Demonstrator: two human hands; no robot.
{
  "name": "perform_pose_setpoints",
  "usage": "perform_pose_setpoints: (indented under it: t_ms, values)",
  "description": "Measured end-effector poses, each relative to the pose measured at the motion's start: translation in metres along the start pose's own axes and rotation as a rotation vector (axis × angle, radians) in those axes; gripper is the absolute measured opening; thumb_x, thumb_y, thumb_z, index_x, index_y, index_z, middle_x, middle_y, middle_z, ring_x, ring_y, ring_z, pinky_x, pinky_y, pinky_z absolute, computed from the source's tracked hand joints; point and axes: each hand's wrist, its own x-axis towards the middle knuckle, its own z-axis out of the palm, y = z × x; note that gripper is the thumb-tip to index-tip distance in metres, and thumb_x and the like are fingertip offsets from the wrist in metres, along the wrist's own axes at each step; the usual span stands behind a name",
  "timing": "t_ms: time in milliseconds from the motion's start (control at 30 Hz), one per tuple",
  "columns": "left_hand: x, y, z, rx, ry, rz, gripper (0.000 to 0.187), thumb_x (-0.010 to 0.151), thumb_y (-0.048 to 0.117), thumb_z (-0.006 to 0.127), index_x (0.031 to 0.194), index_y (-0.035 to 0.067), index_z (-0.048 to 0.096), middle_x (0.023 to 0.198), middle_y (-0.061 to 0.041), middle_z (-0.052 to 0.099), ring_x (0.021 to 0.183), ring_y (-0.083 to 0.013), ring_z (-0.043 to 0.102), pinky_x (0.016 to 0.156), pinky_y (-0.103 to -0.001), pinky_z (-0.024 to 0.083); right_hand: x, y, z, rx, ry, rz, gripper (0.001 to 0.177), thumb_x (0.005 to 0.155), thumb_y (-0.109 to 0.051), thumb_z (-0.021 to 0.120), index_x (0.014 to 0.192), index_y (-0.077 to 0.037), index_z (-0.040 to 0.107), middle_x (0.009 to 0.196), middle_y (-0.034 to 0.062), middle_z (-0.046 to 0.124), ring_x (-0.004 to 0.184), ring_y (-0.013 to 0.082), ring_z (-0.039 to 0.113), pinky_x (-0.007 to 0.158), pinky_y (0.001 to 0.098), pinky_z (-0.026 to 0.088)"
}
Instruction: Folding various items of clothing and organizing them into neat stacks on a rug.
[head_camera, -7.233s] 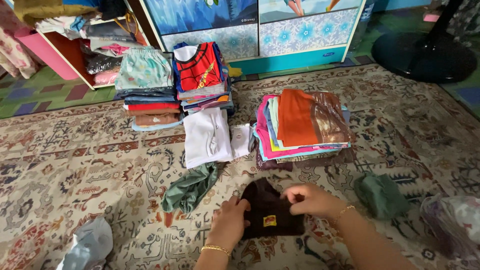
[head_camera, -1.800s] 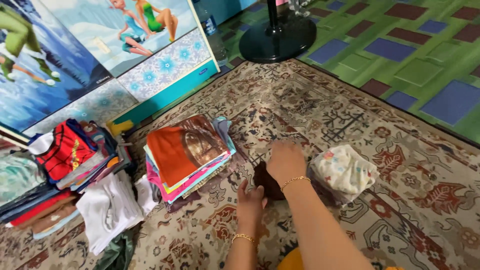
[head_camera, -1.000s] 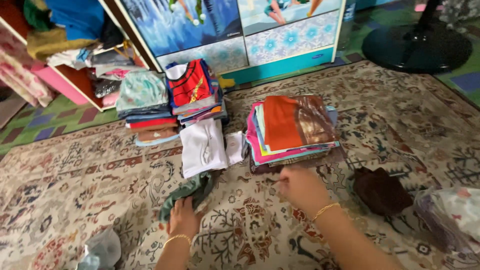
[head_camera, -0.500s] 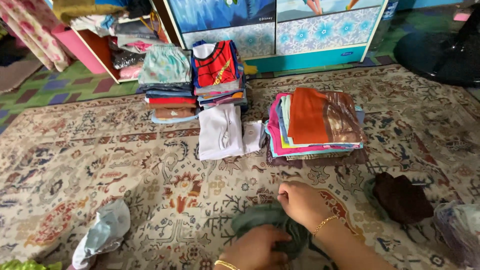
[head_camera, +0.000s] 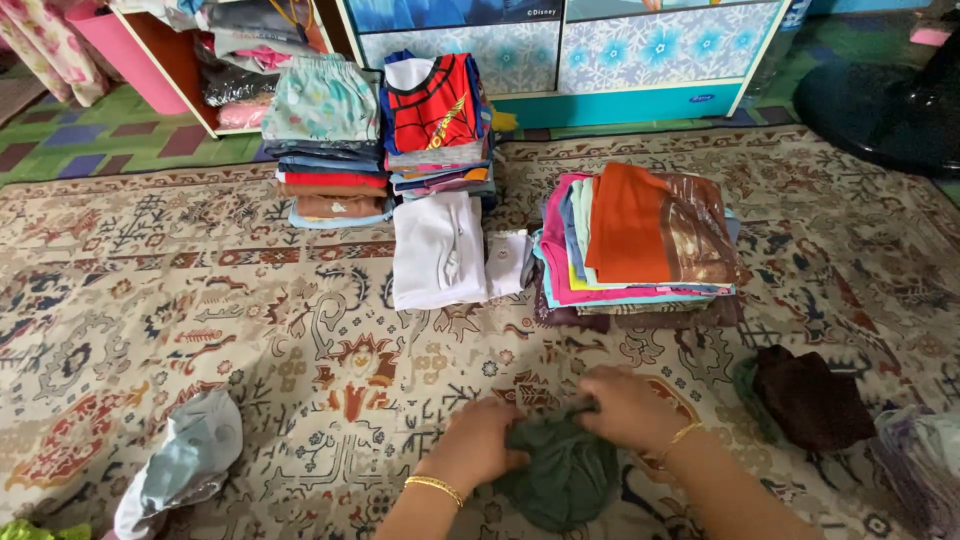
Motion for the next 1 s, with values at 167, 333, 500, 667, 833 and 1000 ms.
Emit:
perform_pose_setpoints:
  t_ms: [167,333,500,667,833,1000]
  values:
    - [-0.001,-0.002,-0.025,-0.391,-0.171,0.145,0.039,0.071,0.026,0.081,0.1,0.009,0.062,0.113,-0.008,0.066,0.111,-0.0258,0.059,0.095,-0.035,0.047,-0.025,-0.025,-0.061,0.887,-0.14,0.154,0.017,0.079,-0.011,0.067,0.091,-0.005,0.056,0.083,0.0052,0.054,0.076,0.0186,0.053,0.068,0.0336,0.046]
    - [0.002,0.001,-0.028,-1.336,-0.289,0.153,0.029,0.072,0.016,0.072,0.088,0.008,0.048,0.104,-0.006,0.061,0.094,-0.0202,0.049,0.081,-0.032,0.041,-0.043,-0.041,-0.088,1.253,-0.055,0.01,0.03,0.07,0.0,0.059,0.099,-0.006,0.064,0.09,0.0021,0.058,0.083,0.0116,0.054,0.074,0.0266,0.045]
    - [0.006,-0.006,-0.027,-1.327,-0.267,0.192,0.026,0.074,0.018,0.068,0.091,0.009,0.051,0.1,-0.004,0.053,0.096,-0.0181,0.049,0.092,-0.028,0.04,-0.05,-0.05,-0.098,1.612,0.112,-0.352,0.044,0.067,0.004,0.062,0.108,-0.008,0.052,0.096,0.0054,0.056,0.088,0.0169,0.055,0.079,0.0329,0.045]
    - [-0.014,0.026,-0.067,-0.763,-0.18,0.159,0.041,0.076,0.036,0.068,0.114,0.02,0.065,0.101,-0.005,0.058,0.101,-0.0197,0.052,0.096,-0.037,0.039,-0.054,-0.046,-0.113,1.781,-0.028,-0.561,0.03,0.08,-0.009,0.063,0.108,-0.005,0.055,0.092,0.007,0.056,0.088,0.0221,0.056,0.088,0.0399,0.048]
    - [-0.014,0.018,-0.067,-0.34,-0.002,0.134,0.038,0.103,0.053,0.054,0.115,0.023,0.075,0.11,-0.001,0.071,0.117,-0.0207,0.053,0.108,-0.051,0.013,-0.065,-0.048,-0.127,1.247,0.034,-0.249,0.022,0.079,-0.012,0.074,0.096,-0.006,0.061,0.088,0.0038,0.062,0.084,0.016,0.06,0.078,0.0328,0.051]
    - [-0.017,0.015,-0.077,-0.119,-0.071,0.327,0.035,0.087,0.041,0.07,0.115,0.022,0.073,0.123,0.003,0.069,0.118,-0.022,0.052,0.108,-0.051,0.021,-0.063,-0.043,-0.122,1.271,0.17,-0.303,0.015,0.089,-0.011,0.073,0.099,-0.007,0.063,0.09,-0.0008,0.061,0.082,0.0097,0.057,0.073,0.0273,0.049]
